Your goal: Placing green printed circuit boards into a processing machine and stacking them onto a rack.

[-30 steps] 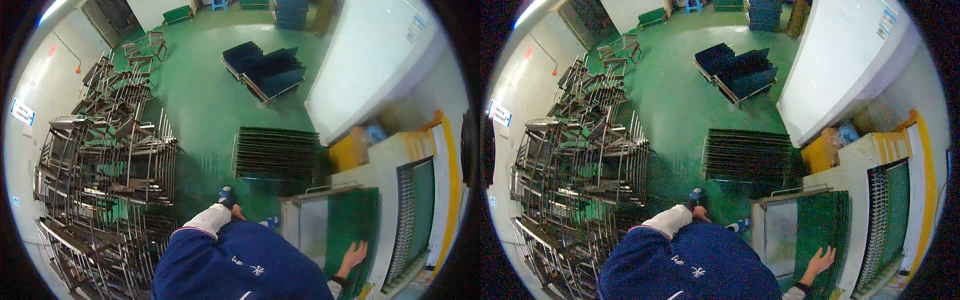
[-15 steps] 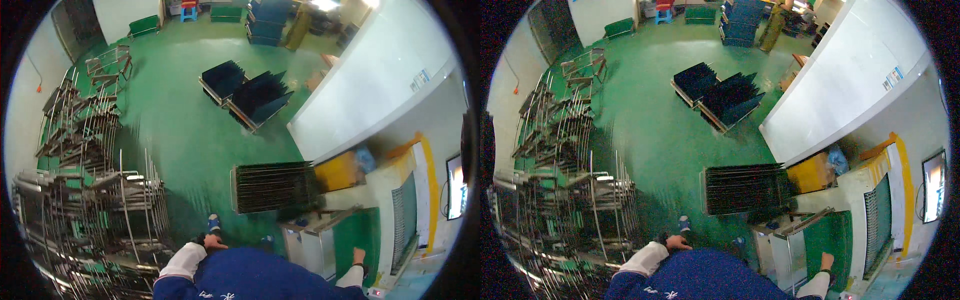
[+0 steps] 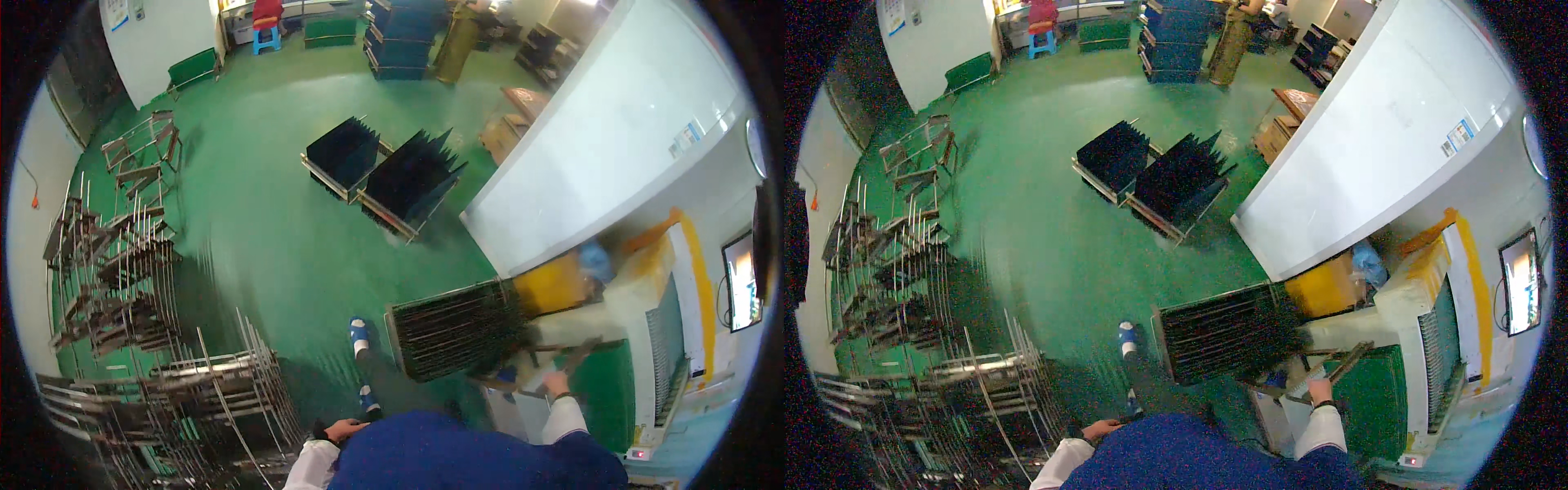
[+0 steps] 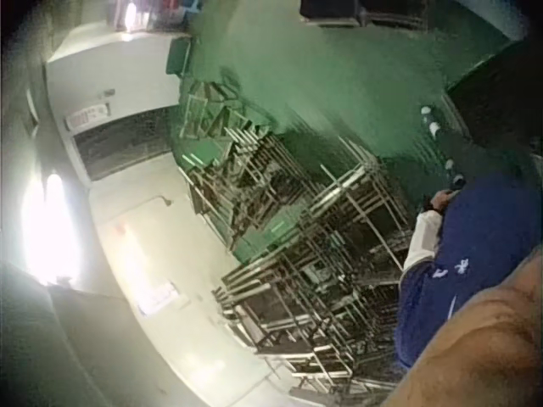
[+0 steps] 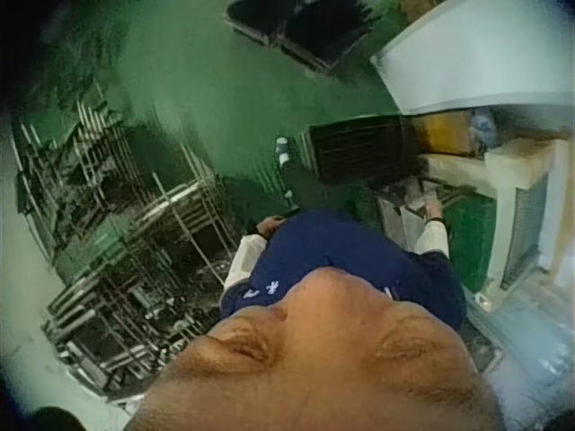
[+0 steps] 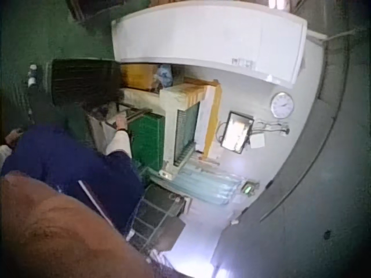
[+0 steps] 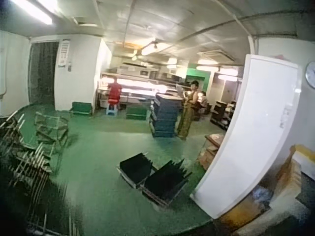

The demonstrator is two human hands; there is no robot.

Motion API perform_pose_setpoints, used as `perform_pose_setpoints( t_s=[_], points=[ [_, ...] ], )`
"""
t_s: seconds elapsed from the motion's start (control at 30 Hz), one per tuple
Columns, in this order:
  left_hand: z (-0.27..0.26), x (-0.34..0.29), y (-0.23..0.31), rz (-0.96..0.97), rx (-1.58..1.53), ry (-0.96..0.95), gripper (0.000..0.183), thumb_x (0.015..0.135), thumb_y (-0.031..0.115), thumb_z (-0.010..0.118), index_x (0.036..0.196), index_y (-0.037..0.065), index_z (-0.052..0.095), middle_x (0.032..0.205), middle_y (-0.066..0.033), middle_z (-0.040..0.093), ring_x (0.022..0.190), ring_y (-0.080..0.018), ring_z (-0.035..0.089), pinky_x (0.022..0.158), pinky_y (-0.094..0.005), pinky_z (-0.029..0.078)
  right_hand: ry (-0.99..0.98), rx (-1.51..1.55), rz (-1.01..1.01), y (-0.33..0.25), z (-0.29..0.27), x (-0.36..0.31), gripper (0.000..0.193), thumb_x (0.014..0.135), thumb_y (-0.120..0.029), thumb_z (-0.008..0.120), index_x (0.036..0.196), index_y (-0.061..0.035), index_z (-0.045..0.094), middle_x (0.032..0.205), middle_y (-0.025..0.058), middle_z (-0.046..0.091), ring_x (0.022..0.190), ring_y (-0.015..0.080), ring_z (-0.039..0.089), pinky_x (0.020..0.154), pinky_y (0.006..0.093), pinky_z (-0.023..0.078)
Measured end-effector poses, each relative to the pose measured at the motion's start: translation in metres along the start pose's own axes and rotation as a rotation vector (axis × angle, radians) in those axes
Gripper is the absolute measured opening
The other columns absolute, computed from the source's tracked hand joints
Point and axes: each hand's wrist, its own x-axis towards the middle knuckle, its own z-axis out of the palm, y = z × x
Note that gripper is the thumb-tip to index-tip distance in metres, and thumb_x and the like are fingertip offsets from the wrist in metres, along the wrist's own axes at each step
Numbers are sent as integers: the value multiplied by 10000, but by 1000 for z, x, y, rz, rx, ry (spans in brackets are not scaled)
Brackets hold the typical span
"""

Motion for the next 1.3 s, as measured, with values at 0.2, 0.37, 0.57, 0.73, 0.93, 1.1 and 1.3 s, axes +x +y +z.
perform_pose_setpoints(
  t_s=[0.2, 0.37, 0.57, 0.73, 0.93, 1.1, 1.3],
  points=[
    [-91, 50, 5, 80, -131, 13, 821, 764, 673, 600, 1228, -4, 577, 1168, -159, 617, 1056, -253, 586, 892, -329, 447, -230, -188, -230, -117, 36, 90, 231, 805, -205, 591, 707, 3, 588, 703, 132, 643, 702, 301, 641, 615, 422, 473],
    [-179, -27, 187, -177, 113, 53, 911, 711, 685, 639, 1308, 8, 513, 1239, -171, 585, 1088, -285, 578, 915, -348, 449, -481, 877, 458, -291, 1, 105, 183, 815, -216, 660, 743, -49, 640, 725, 32, 661, 615, 141, 614, 514, 270, 447],
    [-263, 16, 255, -48, 314, 217, 1104, 596, 742, 686, 1393, 30, 407, 1339, -199, 493, 1181, -322, 527, 984, -382, 427, -486, 871, 138, -372, 23, 136, 220, 844, -280, 666, 870, -63, 687, 753, 20, 670, 595, 105, 587, 486, 245, 432],
    [-323, 52, 302, -84, 509, 308, 1127, 524, 794, 673, 1396, 122, 435, 1422, -287, 312, 1268, -429, 413, 1035, -448, 385, -620, 883, 362, -448, 8, 126, 280, 854, -303, 657, 958, -45, 682, 818, 27, 678, 665, 109, 608, 565, 239, 472],
    [-427, 112, 305, -1, 704, 142, 1093, 525, 811, 649, 1378, 153, 467, 1423, -285, 316, 1255, -442, 419, 1031, -459, 387, -581, 937, 562, -493, 5, 115, 264, 863, -301, 639, 909, -42, 664, 803, 36, 668, 654, 122, 608, 550, 241, 462],
    [-498, 121, 356, -41, 701, -45, 1071, 569, 817, 613, 1354, 99, 487, 1306, -223, 519, 1198, -363, 513, 1011, -399, 416, -572, 883, 375, -516, 23, 85, 223, 863, -267, 621, 897, -49, 654, 786, 46, 666, 625, 128, 585, 524, 249, 447],
    [-543, 140, 359, -14, 735, -196, 1023, 614, 802, 591, 1341, 89, 498, 1308, -197, 532, 1220, -350, 499, 1032, -380, 393, -512, 1004, 767, -612, 14, 84, 226, 854, -252, 655, 889, -31, 689, 776, 46, 678, 642, 120, 588, 533, 258, 454]
  ],
)
